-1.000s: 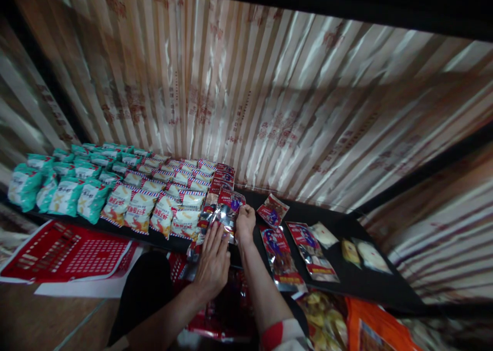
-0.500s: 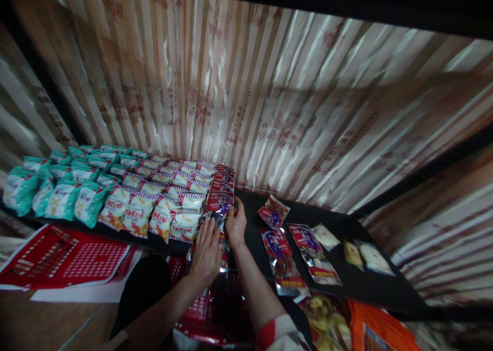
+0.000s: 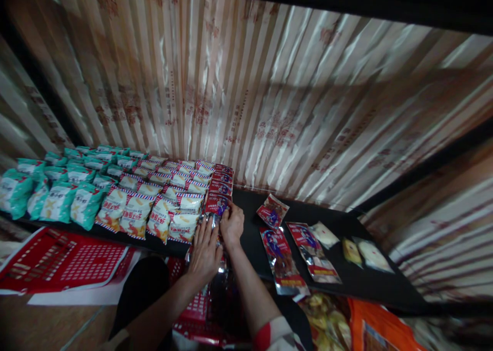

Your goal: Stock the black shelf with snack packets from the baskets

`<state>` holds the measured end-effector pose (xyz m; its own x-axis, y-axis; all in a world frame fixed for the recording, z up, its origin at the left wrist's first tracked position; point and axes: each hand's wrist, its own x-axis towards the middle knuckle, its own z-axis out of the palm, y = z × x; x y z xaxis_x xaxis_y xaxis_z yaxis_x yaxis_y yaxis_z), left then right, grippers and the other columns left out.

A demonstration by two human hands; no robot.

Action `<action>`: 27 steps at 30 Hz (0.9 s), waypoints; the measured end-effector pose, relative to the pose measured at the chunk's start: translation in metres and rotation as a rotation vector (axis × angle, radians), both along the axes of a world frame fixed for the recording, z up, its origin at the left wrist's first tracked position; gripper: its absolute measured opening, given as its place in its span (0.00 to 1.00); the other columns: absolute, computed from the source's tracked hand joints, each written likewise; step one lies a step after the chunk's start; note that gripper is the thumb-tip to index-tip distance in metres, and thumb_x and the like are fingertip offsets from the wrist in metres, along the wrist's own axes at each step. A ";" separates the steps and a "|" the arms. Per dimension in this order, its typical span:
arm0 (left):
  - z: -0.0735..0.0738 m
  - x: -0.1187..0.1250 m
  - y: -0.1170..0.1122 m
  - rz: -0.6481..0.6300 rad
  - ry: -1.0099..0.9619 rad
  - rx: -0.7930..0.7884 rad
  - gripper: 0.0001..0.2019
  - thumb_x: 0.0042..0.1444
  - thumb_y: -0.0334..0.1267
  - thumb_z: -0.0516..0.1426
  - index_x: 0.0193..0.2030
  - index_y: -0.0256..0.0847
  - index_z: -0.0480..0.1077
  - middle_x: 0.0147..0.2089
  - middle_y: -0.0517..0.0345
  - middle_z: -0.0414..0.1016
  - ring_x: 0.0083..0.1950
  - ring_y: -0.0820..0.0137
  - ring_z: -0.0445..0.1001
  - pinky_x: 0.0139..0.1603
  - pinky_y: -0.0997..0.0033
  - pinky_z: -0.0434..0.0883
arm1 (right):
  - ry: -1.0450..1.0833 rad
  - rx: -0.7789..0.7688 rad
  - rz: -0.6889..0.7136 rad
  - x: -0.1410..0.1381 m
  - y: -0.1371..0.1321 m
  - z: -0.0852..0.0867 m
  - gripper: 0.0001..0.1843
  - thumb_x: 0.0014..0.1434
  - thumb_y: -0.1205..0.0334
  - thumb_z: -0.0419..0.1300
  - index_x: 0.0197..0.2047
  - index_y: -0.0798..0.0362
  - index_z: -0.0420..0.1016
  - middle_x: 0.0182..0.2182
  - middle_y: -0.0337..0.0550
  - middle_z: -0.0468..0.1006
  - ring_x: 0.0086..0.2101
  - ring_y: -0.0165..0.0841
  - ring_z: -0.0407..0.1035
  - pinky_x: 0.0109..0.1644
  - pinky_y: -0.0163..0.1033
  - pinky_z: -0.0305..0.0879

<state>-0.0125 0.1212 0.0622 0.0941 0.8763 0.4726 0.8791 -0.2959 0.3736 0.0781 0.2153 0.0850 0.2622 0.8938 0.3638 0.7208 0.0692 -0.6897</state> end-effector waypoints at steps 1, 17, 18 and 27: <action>-0.001 0.000 0.000 0.003 0.002 0.002 0.28 0.56 0.34 0.49 0.65 0.34 0.53 0.70 0.45 0.46 0.70 0.56 0.39 0.66 0.48 0.53 | -0.044 0.010 -0.006 0.000 -0.001 0.001 0.23 0.57 0.59 0.46 0.51 0.57 0.71 0.48 0.55 0.71 0.49 0.42 0.63 0.55 0.47 0.59; -0.012 0.004 0.009 0.049 -0.069 0.009 0.25 0.54 0.31 0.48 0.60 0.27 0.59 0.67 0.37 0.51 0.70 0.55 0.43 0.65 0.50 0.55 | -0.461 0.022 0.327 -0.017 0.016 0.015 0.21 0.62 0.57 0.48 0.54 0.52 0.72 0.58 0.47 0.66 0.63 0.43 0.47 0.62 0.50 0.51; -0.013 0.004 0.009 0.049 -0.073 0.013 0.25 0.55 0.31 0.48 0.60 0.26 0.59 0.67 0.37 0.51 0.70 0.54 0.43 0.65 0.50 0.55 | -0.480 0.015 0.336 -0.018 0.016 0.016 0.21 0.62 0.56 0.48 0.55 0.52 0.71 0.59 0.47 0.66 0.63 0.43 0.47 0.62 0.50 0.51; -0.011 0.003 0.007 0.060 -0.042 0.018 0.24 0.56 0.37 0.49 0.59 0.27 0.61 0.66 0.36 0.53 0.69 0.54 0.45 0.64 0.50 0.57 | -0.614 -0.087 0.393 -0.020 0.023 0.023 0.23 0.65 0.53 0.44 0.60 0.49 0.65 0.62 0.46 0.61 0.64 0.40 0.43 0.64 0.50 0.45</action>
